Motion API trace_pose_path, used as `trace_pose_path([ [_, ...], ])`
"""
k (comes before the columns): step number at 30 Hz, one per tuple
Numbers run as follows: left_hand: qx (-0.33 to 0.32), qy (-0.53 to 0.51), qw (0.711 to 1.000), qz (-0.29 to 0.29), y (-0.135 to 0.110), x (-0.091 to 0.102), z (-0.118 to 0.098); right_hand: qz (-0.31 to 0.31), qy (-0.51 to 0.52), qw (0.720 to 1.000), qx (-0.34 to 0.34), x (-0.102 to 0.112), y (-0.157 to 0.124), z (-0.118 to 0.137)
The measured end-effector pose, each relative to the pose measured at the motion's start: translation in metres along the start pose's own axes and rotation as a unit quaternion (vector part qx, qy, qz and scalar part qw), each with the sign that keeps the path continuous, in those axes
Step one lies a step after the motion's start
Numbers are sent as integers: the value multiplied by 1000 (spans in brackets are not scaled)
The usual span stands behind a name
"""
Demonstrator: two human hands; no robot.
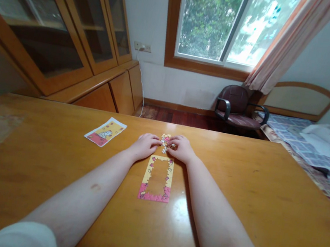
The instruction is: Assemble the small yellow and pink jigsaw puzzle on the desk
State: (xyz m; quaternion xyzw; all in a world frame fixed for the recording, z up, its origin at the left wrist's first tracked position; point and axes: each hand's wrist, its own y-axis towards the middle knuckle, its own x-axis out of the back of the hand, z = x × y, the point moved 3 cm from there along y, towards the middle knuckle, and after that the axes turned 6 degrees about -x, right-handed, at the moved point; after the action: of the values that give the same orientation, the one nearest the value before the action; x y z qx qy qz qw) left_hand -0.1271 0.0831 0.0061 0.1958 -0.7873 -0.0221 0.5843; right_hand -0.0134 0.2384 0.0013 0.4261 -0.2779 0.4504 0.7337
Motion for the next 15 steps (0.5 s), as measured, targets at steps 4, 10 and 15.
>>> trace_pose_path([
  [4,15,-3,1000,-9,1,-1,4,1,-17,1000,1,1,-1,-5],
  [10,21,0,1000,-18,1,-2,5,-6,-21,1000,-6,1,0,-10],
  [15,17,2,1000,-20,2,-3,6,-20,-24,999,-24,0,3,-17],
])
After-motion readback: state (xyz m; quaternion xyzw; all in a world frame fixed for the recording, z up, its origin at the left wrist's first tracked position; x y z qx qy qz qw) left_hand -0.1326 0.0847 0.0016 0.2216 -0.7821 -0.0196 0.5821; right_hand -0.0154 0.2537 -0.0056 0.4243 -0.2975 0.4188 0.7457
